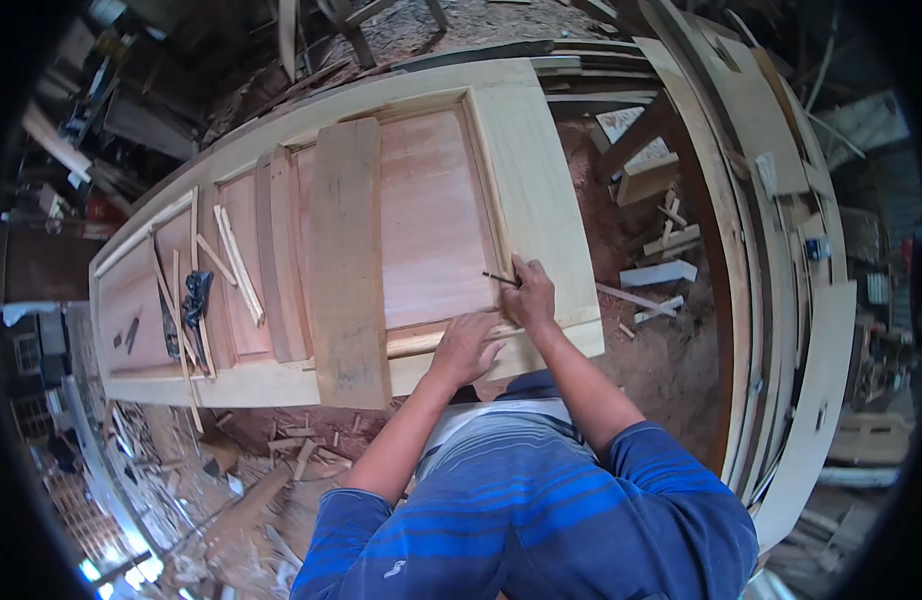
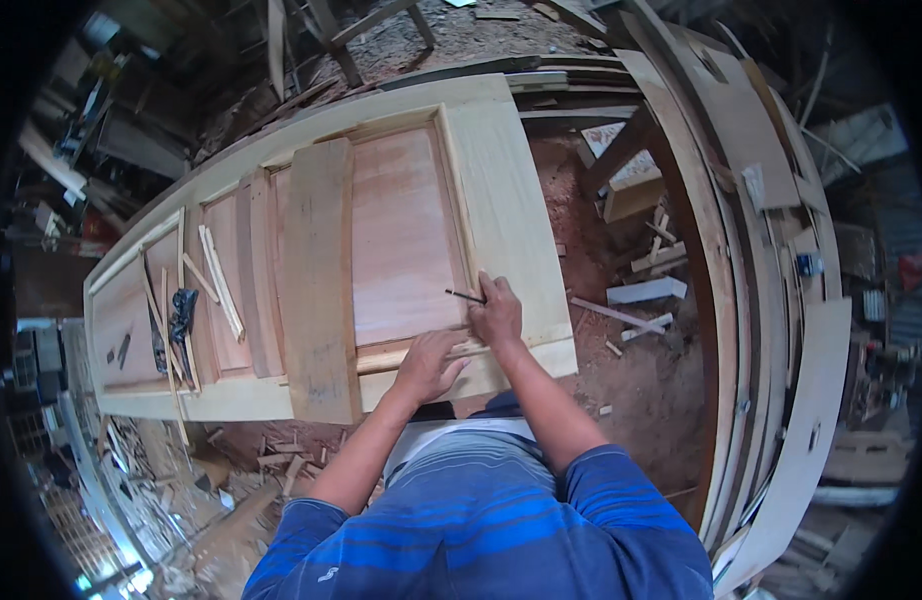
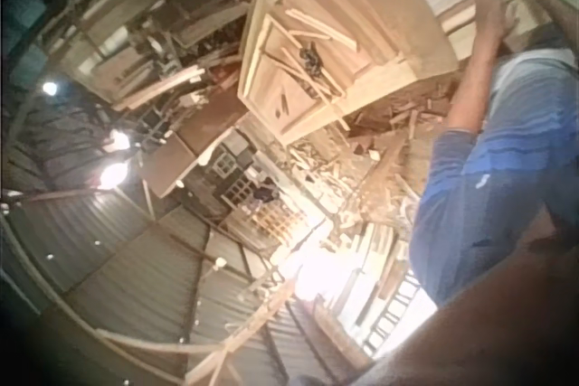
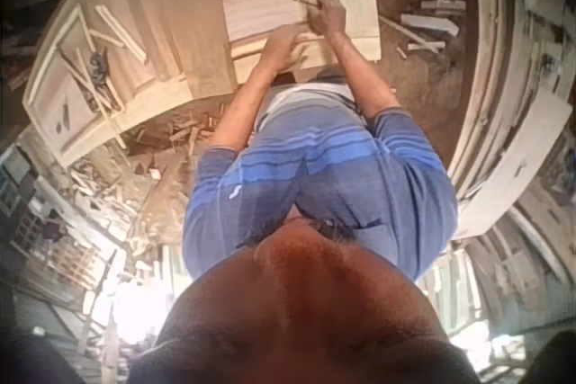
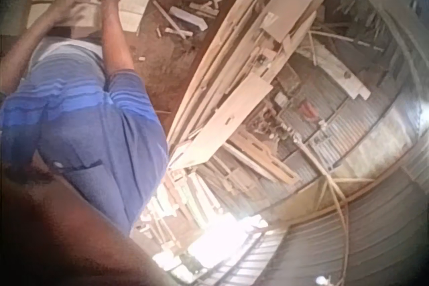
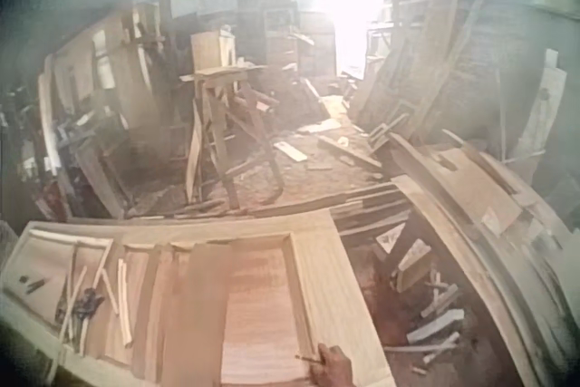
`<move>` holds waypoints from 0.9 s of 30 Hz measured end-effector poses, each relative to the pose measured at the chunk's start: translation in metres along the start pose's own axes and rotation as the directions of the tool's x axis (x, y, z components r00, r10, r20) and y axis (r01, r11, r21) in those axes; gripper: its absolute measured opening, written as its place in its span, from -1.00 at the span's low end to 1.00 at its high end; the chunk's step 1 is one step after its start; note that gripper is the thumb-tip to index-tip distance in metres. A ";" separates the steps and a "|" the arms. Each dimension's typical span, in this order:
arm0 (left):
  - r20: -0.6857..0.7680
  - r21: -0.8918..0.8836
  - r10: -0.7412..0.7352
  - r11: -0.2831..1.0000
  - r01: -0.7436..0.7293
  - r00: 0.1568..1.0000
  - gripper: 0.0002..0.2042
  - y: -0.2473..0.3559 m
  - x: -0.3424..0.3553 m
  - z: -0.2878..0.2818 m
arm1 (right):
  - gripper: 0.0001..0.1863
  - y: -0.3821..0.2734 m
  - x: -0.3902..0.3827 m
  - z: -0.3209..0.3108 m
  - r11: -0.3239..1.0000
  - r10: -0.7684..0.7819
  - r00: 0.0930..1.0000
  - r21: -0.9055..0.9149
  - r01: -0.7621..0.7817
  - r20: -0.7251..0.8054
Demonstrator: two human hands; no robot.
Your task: The person measures and marks wooden trim pieces against a door panel with a pencil, cuts them with a miter saw, and fits the cut pieces onto the door panel.
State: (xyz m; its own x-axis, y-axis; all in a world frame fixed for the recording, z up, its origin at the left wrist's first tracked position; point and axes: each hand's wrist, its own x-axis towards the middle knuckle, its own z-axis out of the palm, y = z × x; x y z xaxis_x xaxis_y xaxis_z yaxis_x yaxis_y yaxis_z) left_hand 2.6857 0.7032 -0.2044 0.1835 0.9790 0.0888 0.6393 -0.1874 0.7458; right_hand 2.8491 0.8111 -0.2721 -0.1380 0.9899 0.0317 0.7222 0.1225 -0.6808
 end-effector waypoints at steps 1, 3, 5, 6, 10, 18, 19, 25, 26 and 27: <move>-0.005 0.004 -0.020 1.000 0.020 1.000 -0.61 0.000 0.006 0.009 | -0.44 -0.003 0.002 -0.003 0.999 0.022 0.999 -0.024 -0.021 0.025; -0.116 0.052 -0.091 0.994 0.097 0.989 -0.49 0.002 0.016 0.027 | -0.43 -0.001 0.008 -0.011 1.000 0.015 0.997 -0.011 -0.015 0.081; -0.148 0.070 -0.137 0.986 0.148 0.980 -0.48 0.007 0.012 0.042 | -0.38 0.001 0.009 -0.016 0.999 -0.036 0.991 -0.008 0.037 0.131; -0.196 0.085 -0.162 0.980 0.181 0.967 -0.46 0.009 0.015 0.053 | -0.38 0.004 0.012 -0.020 0.999 -0.040 0.988 -0.008 0.042 0.147; -0.161 0.137 -0.173 0.971 0.195 0.972 -0.47 0.003 0.016 0.064 | -0.29 0.008 0.017 -0.036 0.997 -0.077 0.959 0.022 0.073 0.273; -0.137 0.142 -0.256 0.951 0.275 0.957 -0.53 0.003 0.016 0.068 | -0.18 0.013 0.089 -0.058 0.979 0.075 0.904 0.139 -0.146 0.420; -0.139 0.129 -0.288 0.943 0.305 0.948 -0.53 0.006 0.015 0.069 | -0.17 0.013 0.112 -0.055 0.972 0.054 0.919 0.189 -0.137 0.390; -0.262 0.161 -0.259 0.938 0.307 0.929 -0.56 0.016 0.014 0.078 | -0.03 -0.001 0.216 -0.018 0.998 -0.059 0.897 0.003 0.064 0.438; -0.269 0.157 -0.270 0.935 0.318 0.925 -0.56 0.020 0.012 0.082 | 0.00 0.000 0.219 -0.013 0.990 -0.069 0.889 -0.077 0.117 0.453; -0.323 0.173 -0.293 0.917 0.360 0.900 -0.58 0.025 0.008 0.087 | 0.00 -0.003 0.217 -0.011 0.989 -0.077 0.880 -0.075 0.127 0.469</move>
State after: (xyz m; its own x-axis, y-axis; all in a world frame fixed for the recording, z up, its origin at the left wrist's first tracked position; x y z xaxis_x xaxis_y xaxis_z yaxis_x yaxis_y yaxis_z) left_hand 2.7686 0.6995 -0.2423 -0.2634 0.9618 0.0751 0.7813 0.1670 0.6014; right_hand 2.8244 1.0262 -0.2555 -0.4952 0.8281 -0.2628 0.7475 0.2520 -0.6146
